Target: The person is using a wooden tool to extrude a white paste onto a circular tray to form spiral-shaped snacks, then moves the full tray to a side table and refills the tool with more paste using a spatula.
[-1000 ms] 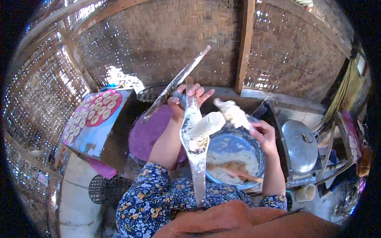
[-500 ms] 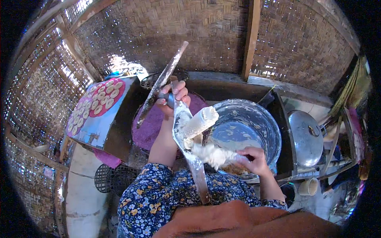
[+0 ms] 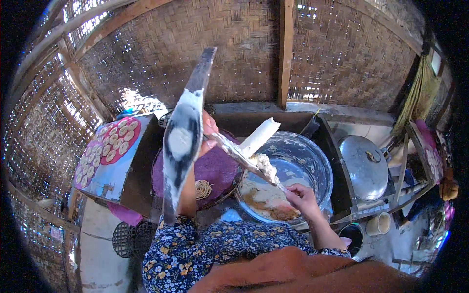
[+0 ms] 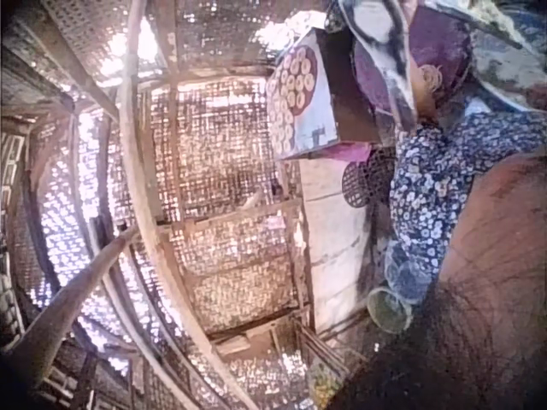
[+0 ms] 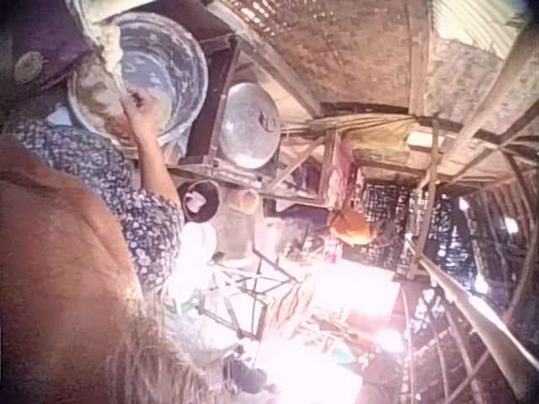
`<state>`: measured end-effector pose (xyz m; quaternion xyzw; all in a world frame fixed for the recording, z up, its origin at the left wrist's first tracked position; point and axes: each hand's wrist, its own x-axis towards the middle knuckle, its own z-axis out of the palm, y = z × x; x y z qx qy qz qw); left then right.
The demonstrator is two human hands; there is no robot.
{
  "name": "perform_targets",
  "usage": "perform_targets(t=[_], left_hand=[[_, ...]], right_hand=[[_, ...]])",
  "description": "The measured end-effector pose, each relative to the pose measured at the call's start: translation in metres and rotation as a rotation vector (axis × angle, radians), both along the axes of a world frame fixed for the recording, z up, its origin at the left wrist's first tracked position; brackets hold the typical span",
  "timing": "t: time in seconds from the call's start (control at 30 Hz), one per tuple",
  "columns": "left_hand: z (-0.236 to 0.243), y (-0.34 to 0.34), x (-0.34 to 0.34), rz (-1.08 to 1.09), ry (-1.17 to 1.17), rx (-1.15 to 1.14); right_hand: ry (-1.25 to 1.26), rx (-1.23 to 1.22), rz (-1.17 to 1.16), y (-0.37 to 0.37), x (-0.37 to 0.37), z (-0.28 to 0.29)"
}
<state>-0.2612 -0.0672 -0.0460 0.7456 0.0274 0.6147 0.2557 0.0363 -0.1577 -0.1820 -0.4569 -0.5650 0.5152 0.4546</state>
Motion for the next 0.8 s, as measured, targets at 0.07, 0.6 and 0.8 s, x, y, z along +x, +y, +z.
perform_targets(t=[0.07,0.6,0.8], left_hand=[[-0.006,-0.006,0.011,-0.174,-0.058,-0.305],[-0.014,-0.058,-0.034,-0.151,-0.472,-0.966],[-0.016,-0.07,-0.038,0.371,-0.203,-0.113]], right_hand=[[0.001,-0.019,-0.015,0.001,0.008,-0.001],[-0.816,0.353,-0.079,0.035,0.032,0.019],[-1.789,0.446,0.427,0.084,0.005,-0.04]])
